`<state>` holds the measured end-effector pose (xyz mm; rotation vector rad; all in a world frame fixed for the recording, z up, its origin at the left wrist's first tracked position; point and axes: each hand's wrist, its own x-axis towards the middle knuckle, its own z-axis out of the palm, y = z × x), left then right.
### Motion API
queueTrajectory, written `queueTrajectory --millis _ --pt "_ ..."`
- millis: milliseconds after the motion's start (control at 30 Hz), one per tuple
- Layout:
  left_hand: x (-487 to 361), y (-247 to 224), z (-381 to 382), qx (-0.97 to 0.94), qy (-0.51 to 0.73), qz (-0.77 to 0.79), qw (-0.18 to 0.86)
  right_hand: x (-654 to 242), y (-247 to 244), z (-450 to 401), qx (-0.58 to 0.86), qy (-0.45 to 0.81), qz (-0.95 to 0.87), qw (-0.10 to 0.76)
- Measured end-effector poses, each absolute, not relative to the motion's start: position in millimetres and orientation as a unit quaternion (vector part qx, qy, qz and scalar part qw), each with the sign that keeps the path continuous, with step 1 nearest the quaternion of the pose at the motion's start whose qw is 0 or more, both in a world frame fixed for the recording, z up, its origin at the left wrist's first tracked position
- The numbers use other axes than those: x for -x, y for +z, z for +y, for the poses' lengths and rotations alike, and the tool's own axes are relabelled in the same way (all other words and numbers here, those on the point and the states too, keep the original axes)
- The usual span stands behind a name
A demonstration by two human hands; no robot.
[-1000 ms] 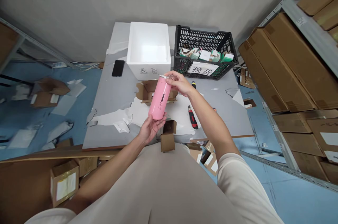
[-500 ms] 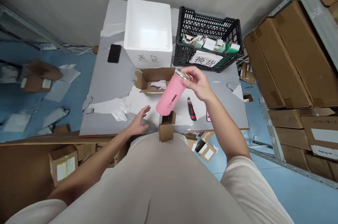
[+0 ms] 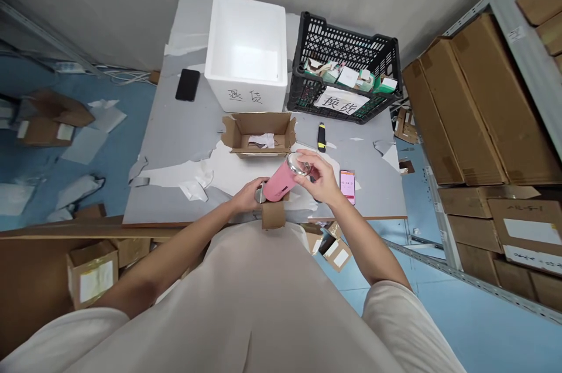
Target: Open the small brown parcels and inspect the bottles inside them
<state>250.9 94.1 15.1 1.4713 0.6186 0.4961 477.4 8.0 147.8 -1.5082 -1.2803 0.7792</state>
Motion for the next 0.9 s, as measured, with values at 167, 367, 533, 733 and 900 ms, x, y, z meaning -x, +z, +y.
queueTrajectory --millis 167,367,533,733,900 --pt "-257 16 101 -0.679 0.226 0.275 0.642 -464 150 12 0.553 0.297 -0.678 0.381" --pt "-260 9 119 -0.740 0.195 0.286 0.577 -448 129 35 0.515 0.236 -0.760 0.317" --pt "-261 0 125 -0.768 0.173 0.311 0.533 -440 118 58 0.552 0.163 -0.788 0.218" --pt "-264 -10 123 -0.771 0.191 0.296 0.531 -434 108 62 0.557 0.202 -0.800 0.094" --pt "-261 -11 120 -0.772 0.197 0.275 0.538 -439 79 48 0.544 0.205 -0.809 0.087"
